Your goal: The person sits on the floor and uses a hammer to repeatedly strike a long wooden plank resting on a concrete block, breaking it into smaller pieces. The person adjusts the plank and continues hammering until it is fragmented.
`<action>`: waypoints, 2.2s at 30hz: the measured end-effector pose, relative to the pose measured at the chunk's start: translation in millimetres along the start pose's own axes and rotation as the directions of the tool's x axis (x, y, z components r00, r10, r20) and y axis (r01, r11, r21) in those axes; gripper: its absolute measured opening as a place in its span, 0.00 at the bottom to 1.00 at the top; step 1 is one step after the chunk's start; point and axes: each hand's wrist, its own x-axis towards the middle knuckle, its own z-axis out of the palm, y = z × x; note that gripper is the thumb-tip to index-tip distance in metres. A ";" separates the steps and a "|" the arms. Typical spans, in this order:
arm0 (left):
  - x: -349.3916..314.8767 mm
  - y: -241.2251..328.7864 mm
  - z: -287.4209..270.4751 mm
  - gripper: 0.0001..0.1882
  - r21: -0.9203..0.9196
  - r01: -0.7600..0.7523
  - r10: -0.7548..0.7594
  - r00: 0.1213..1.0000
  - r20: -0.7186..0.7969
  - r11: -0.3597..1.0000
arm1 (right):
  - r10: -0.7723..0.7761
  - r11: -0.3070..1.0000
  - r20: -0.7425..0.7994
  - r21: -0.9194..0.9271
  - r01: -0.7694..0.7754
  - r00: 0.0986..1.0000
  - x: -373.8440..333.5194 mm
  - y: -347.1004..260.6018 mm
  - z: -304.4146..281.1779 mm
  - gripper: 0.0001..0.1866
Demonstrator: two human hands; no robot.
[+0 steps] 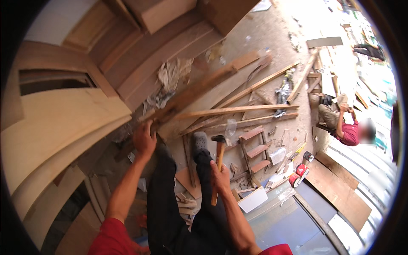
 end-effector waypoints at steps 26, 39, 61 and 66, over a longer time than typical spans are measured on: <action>-166.7 268.5 -328.3 0.21 -0.367 -0.708 0.692 0.694 -0.200 0.603 | -0.447 0.105 -0.762 0.476 0.873 0.469 -336.0 -160.3 -109.5 0.21; -221.9 261.9 -354.3 0.28 -0.404 -0.761 0.860 0.472 0.193 0.508 | -0.206 0.310 -0.864 0.388 0.868 0.460 -368.1 -44.8 -63.0 0.22; -255.6 342.0 -278.6 0.27 -0.444 -0.804 0.875 0.183 0.447 0.395 | 0.155 0.421 -0.772 0.616 0.665 0.617 -358.6 32.7 -169.8 0.19; -256.1 375.1 -267.7 0.25 -0.433 -0.830 0.892 0.155 0.425 0.351 | 0.085 0.379 -0.759 0.624 0.683 0.646 -335.9 45.4 -198.6 0.19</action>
